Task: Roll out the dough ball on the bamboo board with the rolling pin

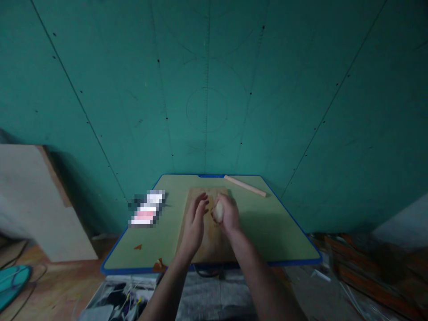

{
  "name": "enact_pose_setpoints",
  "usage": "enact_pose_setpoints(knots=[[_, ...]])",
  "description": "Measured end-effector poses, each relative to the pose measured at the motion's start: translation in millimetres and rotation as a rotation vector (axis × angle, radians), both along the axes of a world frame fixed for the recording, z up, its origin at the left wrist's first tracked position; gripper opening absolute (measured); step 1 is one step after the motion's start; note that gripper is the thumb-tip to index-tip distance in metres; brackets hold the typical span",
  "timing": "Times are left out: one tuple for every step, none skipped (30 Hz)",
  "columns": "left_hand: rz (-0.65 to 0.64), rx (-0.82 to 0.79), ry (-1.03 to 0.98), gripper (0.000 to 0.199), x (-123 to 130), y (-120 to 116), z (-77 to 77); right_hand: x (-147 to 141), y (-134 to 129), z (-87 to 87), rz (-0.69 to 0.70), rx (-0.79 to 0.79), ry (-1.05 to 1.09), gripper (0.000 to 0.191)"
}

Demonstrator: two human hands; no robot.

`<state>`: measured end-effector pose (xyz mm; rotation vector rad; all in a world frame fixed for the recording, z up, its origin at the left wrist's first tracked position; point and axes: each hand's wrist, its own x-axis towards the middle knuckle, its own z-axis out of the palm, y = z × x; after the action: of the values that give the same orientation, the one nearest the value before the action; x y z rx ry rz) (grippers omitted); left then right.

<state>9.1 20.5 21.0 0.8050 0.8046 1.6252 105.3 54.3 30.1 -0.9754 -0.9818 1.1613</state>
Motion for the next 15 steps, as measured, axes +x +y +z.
enact_pose_setpoints(knots=[[-0.043,-0.055,-0.055,0.022,3.0,2.1,-2.8,-2.2,-2.9,-1.0,-0.020,0.102,-0.172,0.042],[-0.090,-0.107,-0.122,0.025,5.7,4.5,-4.8,-5.0,-6.5,-1.8,-0.031,0.202,-0.347,0.042],[-0.135,-0.144,-0.196,0.029,7.9,6.9,-5.9,-7.8,-10.4,-2.5,-0.034,0.291,-0.505,0.042],[-0.185,-0.162,-0.266,0.033,9.3,9.1,-6.2,-10.1,-14.0,-3.0,-0.026,0.374,-0.637,0.041],[-0.238,-0.162,-0.322,0.035,9.8,10.7,-6.0,-11.5,-16.7,-3.4,-0.026,0.445,-0.738,0.040],[-0.291,-0.152,-0.358,0.036,9.4,11.7,-5.5,-11.5,-18.0,-3.7,-0.042,0.505,-0.813,0.039],[-0.340,-0.146,-0.373,0.033,8.3,12.0,-4.9,-10.0,-17.9,-4.0,-0.073,0.548,-0.863,0.040],[-0.374,-0.153,-0.374,0.030,6.6,11.8,-4.4,-7.0,-16.2,-4.3,-0.110,0.568,-0.892,0.044],[-0.393,-0.171,-0.366,0.026,4.4,11.1,-4.0,-2.7,-13.2,-4.6,-0.148,0.569,-0.898,0.049],[-0.392,-0.199,-0.360,0.022,2.0,10.3,-3.5,2.3,-9.6,-5.0,-0.179,0.558,-0.880,0.052],[-0.366,-0.229,-0.364,0.018,-0.4,9.6,-2.7,7.7,-5.9,-5.4,-0.200,0.545,-0.842,0.053],[-0.330,-0.258,-0.376,0.016,-2.7,9.2,-1.5,13.0,-2.9,-5.9,-0.202,0.540,-0.795,0.053],[-0.297,-0.279,-0.392,0.016,-4.8,9.0,0.1,17.6,-1.2,-6.5,-0.201,0.539,-0.746,0.051],[-0.275,-0.287,-0.411,0.018,-6.6,9.2,2.1,21.2,-1.0,-6.9,-0.201,0.541,-0.702,0.048],[-0.271,-0.289,-0.430,0.022,-8.0,9.7,4.5,23.7,-2.6,-7.2,-0.204,0.544,-0.666,0.046]])
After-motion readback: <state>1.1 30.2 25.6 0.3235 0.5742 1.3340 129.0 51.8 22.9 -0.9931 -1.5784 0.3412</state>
